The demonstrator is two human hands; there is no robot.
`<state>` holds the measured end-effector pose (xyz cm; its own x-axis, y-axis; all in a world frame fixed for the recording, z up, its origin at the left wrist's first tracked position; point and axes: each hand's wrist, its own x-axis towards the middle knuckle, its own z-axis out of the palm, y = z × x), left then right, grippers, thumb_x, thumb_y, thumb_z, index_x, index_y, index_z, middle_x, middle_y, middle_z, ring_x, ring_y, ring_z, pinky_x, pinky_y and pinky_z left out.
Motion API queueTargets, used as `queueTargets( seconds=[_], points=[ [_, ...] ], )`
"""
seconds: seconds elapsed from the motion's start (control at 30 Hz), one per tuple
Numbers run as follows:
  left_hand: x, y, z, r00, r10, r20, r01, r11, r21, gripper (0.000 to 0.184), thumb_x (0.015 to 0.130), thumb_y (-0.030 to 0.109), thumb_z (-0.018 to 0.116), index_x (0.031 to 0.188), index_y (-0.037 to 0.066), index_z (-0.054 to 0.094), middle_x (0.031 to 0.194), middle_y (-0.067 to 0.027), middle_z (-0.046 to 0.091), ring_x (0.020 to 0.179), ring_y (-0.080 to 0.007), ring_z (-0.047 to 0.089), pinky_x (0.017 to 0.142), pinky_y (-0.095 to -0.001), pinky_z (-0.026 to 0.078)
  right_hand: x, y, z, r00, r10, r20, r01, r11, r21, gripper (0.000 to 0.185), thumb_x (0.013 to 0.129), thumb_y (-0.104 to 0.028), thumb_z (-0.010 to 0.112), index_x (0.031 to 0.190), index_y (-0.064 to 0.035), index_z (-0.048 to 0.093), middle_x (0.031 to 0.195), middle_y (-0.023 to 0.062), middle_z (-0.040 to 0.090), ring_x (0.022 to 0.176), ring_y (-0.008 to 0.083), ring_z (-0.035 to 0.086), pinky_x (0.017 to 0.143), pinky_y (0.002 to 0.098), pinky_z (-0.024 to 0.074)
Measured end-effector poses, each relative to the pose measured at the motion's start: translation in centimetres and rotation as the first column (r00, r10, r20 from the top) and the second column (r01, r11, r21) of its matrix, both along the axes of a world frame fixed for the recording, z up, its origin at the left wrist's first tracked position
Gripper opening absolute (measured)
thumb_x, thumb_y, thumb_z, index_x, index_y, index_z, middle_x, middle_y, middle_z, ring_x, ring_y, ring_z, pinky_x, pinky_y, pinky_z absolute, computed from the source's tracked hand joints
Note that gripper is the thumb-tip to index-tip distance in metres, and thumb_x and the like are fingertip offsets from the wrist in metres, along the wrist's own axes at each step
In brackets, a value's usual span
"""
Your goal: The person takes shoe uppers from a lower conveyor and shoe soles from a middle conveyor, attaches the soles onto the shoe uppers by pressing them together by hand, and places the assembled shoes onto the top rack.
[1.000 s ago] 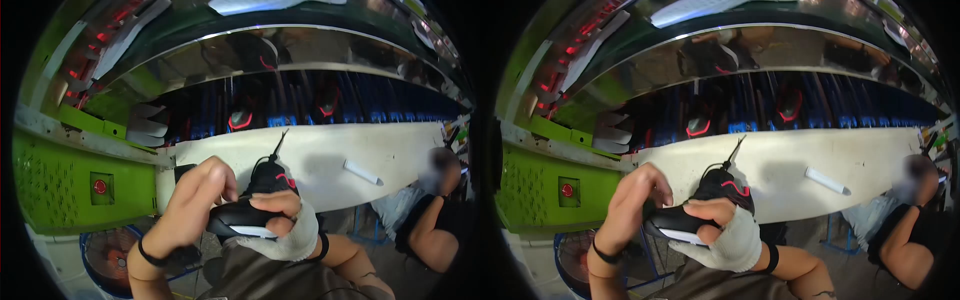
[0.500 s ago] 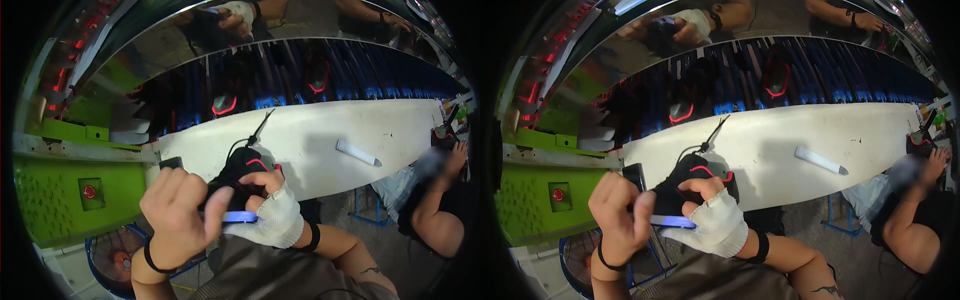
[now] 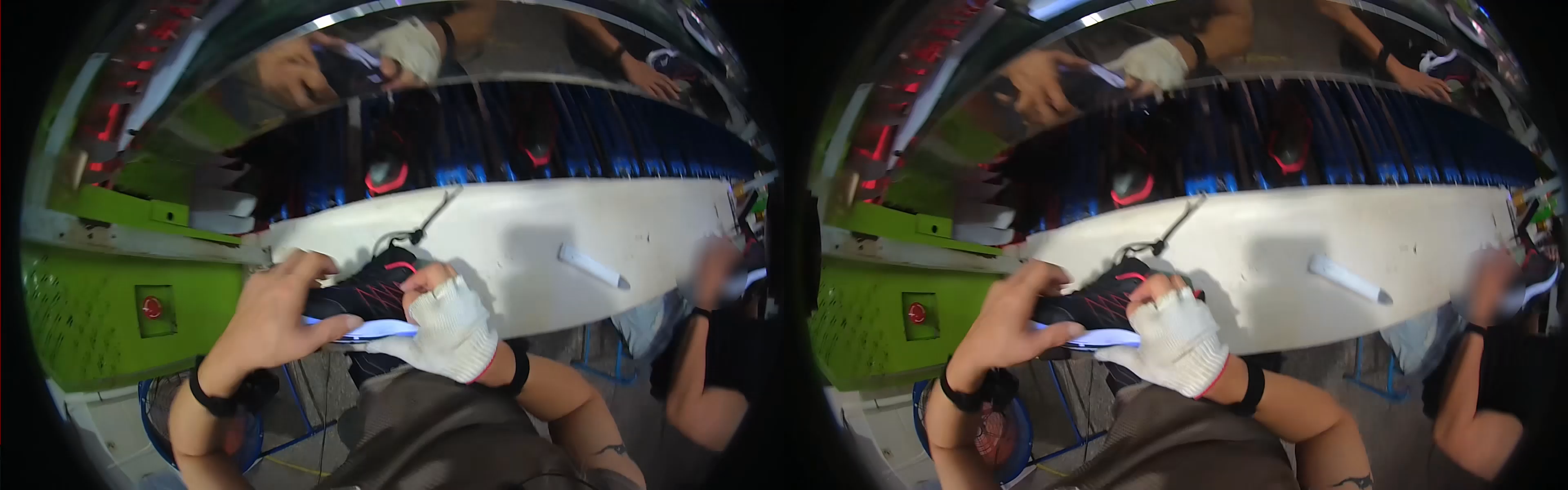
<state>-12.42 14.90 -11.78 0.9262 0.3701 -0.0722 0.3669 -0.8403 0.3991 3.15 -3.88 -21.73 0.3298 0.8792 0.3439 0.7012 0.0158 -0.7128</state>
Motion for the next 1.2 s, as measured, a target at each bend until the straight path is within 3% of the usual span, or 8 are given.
queueTargets(
  seconds=[0.1,0.3,0.43,0.53,0.6,0.77,0.97,1.2],
  points=[
    [4.8,0.9,2.2,0.658,-0.111,-0.745,-0.013,0.987,-0.16,0.099,0.084,0.08,0.065,0.132,-0.006,0.062,0.102,-0.0262,0.076,0.101,-0.0434,0.074,0.089,-0.047,0.058,-0.6,1.1,0.7,1.0,0.001,-0.019,-0.005,0.985,-0.173,0.058,0.072,-0.059,0.089,0.081,-0.0055,0.069,0.105,0.0078,0.059,0.096,0.0306,0.06,0.075,0.0429,0.0536],
    [5.5,0.1,0.7,0.574,-0.145,-0.806,0.023,0.987,-0.162,0.109,0.086,0.085,0.056,0.136,-0.012,0.056,0.11,-0.0273,0.076,0.108,-0.0409,0.074,0.097,-0.0467,0.056,-1.0,1.1,0.6,0.985,0.067,0.157,-0.049,0.992,-0.114,0.058,0.072,-0.059,0.088,0.081,-0.0039,0.071,0.104,0.0079,0.06,0.097,0.0301,0.061,0.076,0.041,0.0541],
    [5.3,2.7,2.8,0.665,-0.303,-0.682,-0.05,0.894,-0.446,0.103,0.096,0.086,0.041,0.136,-0.007,0.061,0.122,-0.0242,0.073,0.112,-0.0357,0.071,0.088,-0.0453,0.057,1.4,-1.7,0.8,0.987,0.108,0.121,-0.115,0.992,0.05,0.054,0.064,-0.044,0.098,0.085,-0.0066,0.066,0.103,0.0099,0.064,0.095,0.0304,0.064,0.077,0.041,0.0549],
    [2.9,3.5,2.3,0.925,-0.14,-0.354,-0.288,0.35,-0.891,0.079,0.11,0.065,0.036,0.135,-0.003,0.067,0.121,-0.0112,0.073,0.1,-0.0109,0.067,0.08,-0.027,0.058,3.9,-4.9,3.2,0.991,0.078,0.106,-0.084,0.995,0.058,0.076,0.068,-0.034,0.1,0.123,-0.0017,0.059,0.121,0.0205,0.068,0.102,0.0352,0.07,0.085,0.041,0.0595],
    [2.4,0.0,-1.3,1.0,0.007,0.028,0.026,0.223,-0.974,0.057,0.111,0.046,0.053,0.14,-0.002,0.064,0.124,-0.0118,0.071,0.104,-0.0163,0.068,0.089,-0.0303,0.059,5.1,-7.1,6.1,0.942,-0.046,0.333,0.002,0.992,0.13,0.098,0.067,-0.023,0.102,0.144,-0.0019,0.044,0.144,0.0323,0.051,0.103,0.0363,0.07,0.085,0.0443,0.0618],
    [5.3,-10.7,-4.8,0.809,-0.01,0.587,0.293,0.873,-0.39,0.074,0.087,0.018,0.082,0.148,-0.008,0.05,0.147,-0.024,0.053,0.131,-0.0448,0.053,0.114,-0.0521,0.043,8.4,-6.2,14.5,0.821,-0.12,0.558,0.218,0.97,-0.111,0.085,0.052,-0.025,0.104,0.125,-0.0106,0.063,0.121,0.021,0.06,0.094,0.0365,0.069,0.077,0.0421,0.0598],
    [5.5,-13.5,-6.1,0.814,-0.018,0.581,0.182,0.957,-0.226,0.089,0.076,0.015,0.089,0.149,-0.009,0.043,0.137,-0.0307,0.05,0.121,-0.0483,0.053,0.105,-0.0545,0.046,9.3,-5.1,15.5,0.809,0.046,0.586,0.314,0.808,-0.498,0.066,0.063,-0.055,0.092,0.096,-0.0063,0.062,0.087,0.014,0.066,0.079,0.0354,0.069,0.069,0.0453,0.0552],
    [8.9,-9.5,-7.0,0.729,0.116,0.675,0.234,0.884,-0.405,0.043,0.062,0.007,0.091,0.086,0.005,0.055,0.081,-0.0107,0.055,0.071,-0.033,0.058,0.061,-0.0442,0.047,9.0,-2.7,16.5,0.735,0.227,0.639,0.247,0.788,-0.564,0.08,0.068,-0.073,0.083,0.103,-0.0036,0.064,0.078,0.0148,0.066,0.076,0.0356,0.071,0.066,0.044,0.0562]
  ],
)
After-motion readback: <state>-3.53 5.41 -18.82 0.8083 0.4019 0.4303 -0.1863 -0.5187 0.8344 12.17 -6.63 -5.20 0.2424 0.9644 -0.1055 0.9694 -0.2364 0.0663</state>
